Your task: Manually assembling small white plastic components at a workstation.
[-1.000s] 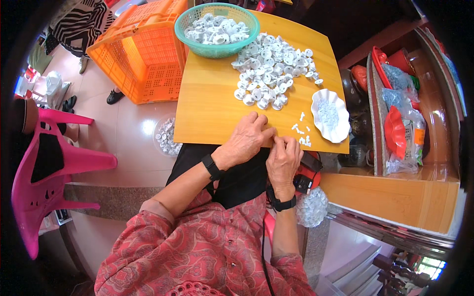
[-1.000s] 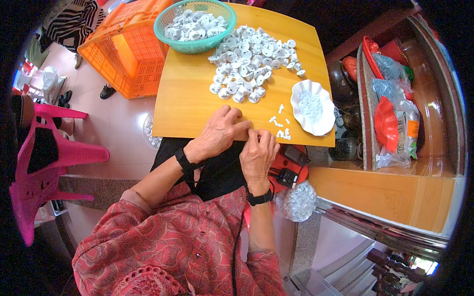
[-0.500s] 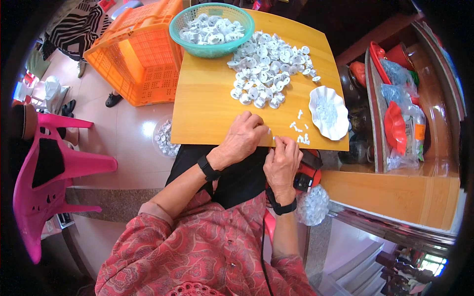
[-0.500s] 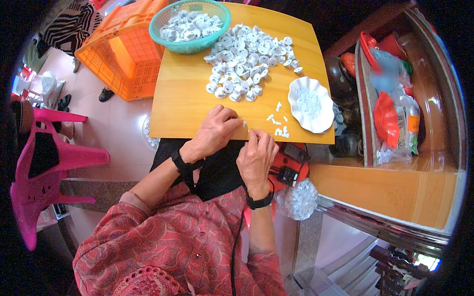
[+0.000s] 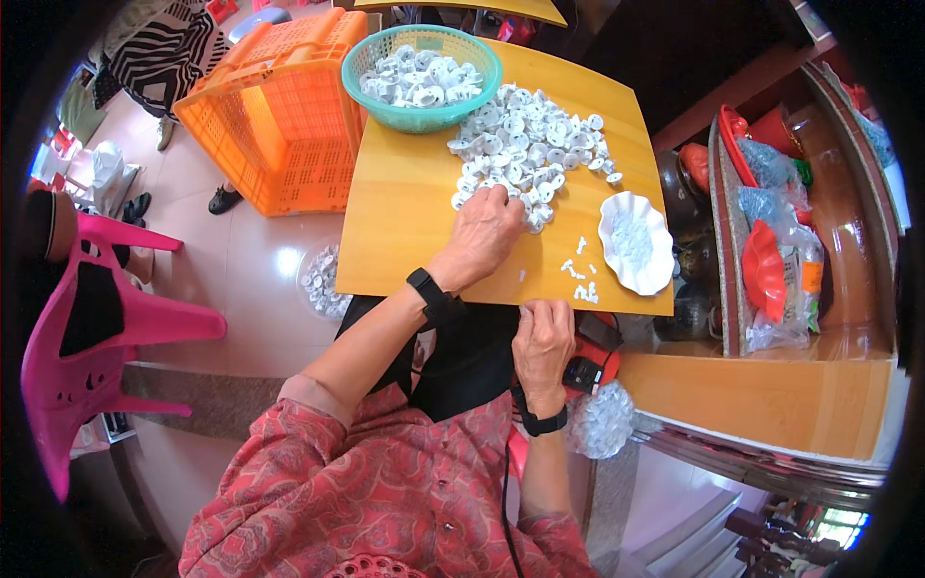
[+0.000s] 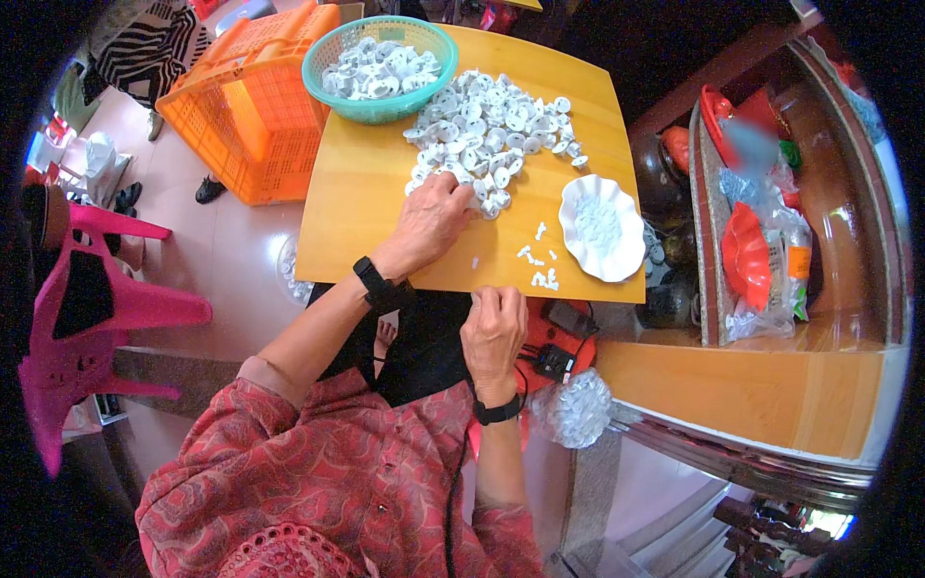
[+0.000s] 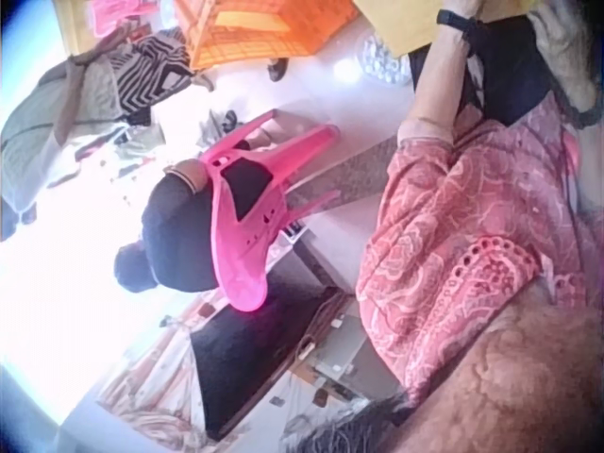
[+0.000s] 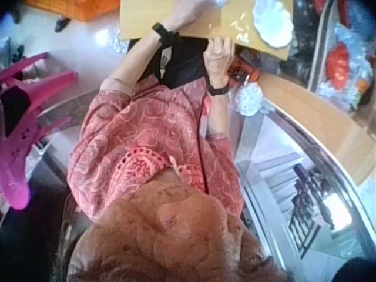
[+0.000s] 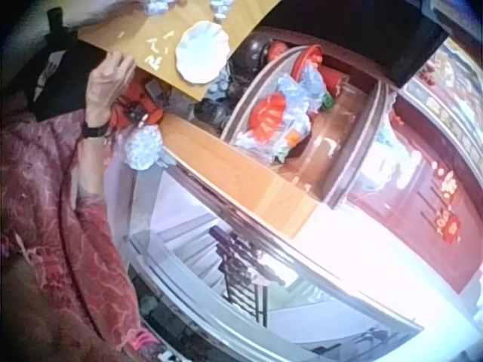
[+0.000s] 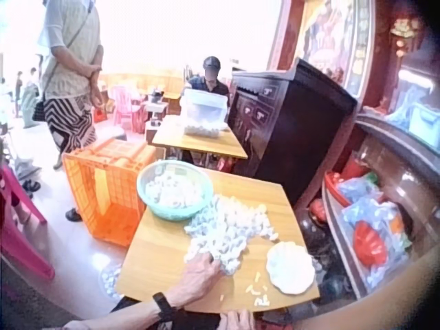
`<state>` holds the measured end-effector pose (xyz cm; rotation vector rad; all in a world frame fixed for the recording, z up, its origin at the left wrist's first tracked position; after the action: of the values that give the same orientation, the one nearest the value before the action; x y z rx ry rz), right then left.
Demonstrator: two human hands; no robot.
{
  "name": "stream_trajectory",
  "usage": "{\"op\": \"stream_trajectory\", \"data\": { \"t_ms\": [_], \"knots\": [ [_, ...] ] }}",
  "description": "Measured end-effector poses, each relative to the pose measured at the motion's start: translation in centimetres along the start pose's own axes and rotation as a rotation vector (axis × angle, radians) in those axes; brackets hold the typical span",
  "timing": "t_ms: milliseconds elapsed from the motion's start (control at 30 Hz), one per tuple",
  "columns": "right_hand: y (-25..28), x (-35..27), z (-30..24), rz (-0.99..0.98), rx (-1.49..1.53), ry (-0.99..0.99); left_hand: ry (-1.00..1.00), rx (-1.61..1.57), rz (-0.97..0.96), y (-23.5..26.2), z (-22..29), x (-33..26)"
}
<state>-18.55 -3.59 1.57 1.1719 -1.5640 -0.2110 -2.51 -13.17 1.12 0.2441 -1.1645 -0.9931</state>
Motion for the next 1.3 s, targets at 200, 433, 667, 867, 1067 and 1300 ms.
{"op": "stream_trajectory", "data": {
  "t_ms": [200, 433, 667, 867, 1067, 1300],
  "knots": [
    [-0.3, -0.3, 0.1, 0.071, 0.122, -0.184, -0.019, 0.041, -0.006, -0.7, -0.2, -0.4],
    [0.4, 0.1, -0.4, 0.143, 0.241, -0.284, 0.020, -0.168, 0.127, 1.2, -0.7, -1.7],
    [0.6, -0.4, -0.8, 0.109, 0.487, -0.579, 0.915, -1.117, -0.026, 2.8, -1.3, -4.2],
    [1.2, 0.5, -3.2, 0.064, 0.846, -0.820, 1.172, -1.624, -0.152, 3.8, 0.4, -6.9],
    [0.6, 0.8, -3.8, 0.111, 0.861, -0.781, 1.184, -1.645, -0.091, 4.0, 0.6, -7.2],
    [1.1, 0.4, -3.0, 0.063, 0.773, -0.786, 1.105, -1.842, -0.077, 5.9, -0.6, -6.9]
  ]
}}
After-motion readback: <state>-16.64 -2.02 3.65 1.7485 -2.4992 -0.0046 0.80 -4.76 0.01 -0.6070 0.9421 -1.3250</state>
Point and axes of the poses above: each hand's wrist, its own x-axis towards the middle knuckle, its own y-axis out of the back of the hand, z = x × y, the point moved 2 cm from there along x, towards the middle knuckle, and after that the axes turned 14 degrees about z, right-handed, at the moved point
